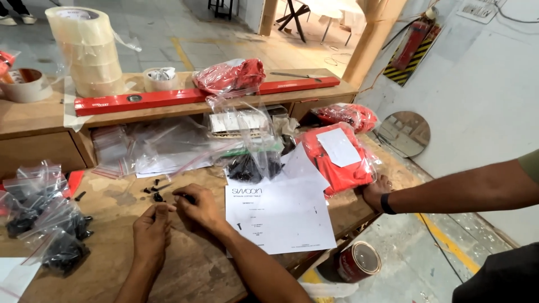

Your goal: Sorting and counting small black plastic screws or rivets on a workbench.

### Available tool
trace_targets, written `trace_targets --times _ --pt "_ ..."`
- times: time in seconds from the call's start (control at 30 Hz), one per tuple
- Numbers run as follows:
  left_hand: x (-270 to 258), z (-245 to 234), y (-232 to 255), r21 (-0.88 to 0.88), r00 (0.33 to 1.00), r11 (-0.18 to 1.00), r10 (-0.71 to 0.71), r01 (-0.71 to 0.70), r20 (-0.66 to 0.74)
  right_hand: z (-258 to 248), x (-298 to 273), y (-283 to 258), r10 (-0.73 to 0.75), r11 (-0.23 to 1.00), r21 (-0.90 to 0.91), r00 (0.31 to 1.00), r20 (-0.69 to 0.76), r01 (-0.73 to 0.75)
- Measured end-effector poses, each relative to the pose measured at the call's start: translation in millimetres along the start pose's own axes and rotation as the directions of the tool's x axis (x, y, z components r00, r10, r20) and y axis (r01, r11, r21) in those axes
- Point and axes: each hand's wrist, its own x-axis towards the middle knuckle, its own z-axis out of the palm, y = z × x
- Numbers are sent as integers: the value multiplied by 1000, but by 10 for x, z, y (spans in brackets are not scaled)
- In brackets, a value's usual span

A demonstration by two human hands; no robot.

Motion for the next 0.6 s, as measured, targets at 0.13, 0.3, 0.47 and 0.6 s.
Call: trace_targets --times 0.13,0.3,0.47,0.6 --pt "-60 2 115 -36 998 999 19 -21 -59 -6 -49 113 -26 970 243 999 24 20" --pt "-21 -36 133 -61 997 998 28 -33 -72 -61 -179 -457 83 680 684 954 289 -266" --pt "-45 -28 185 -33 1000 999 0 -1 -6 164 -117 127 4 578 773 948 319 -262" --pt "-73 5 249 -1 996 998 -61 61 58 146 -109 185 42 603 736 934 355 -307"
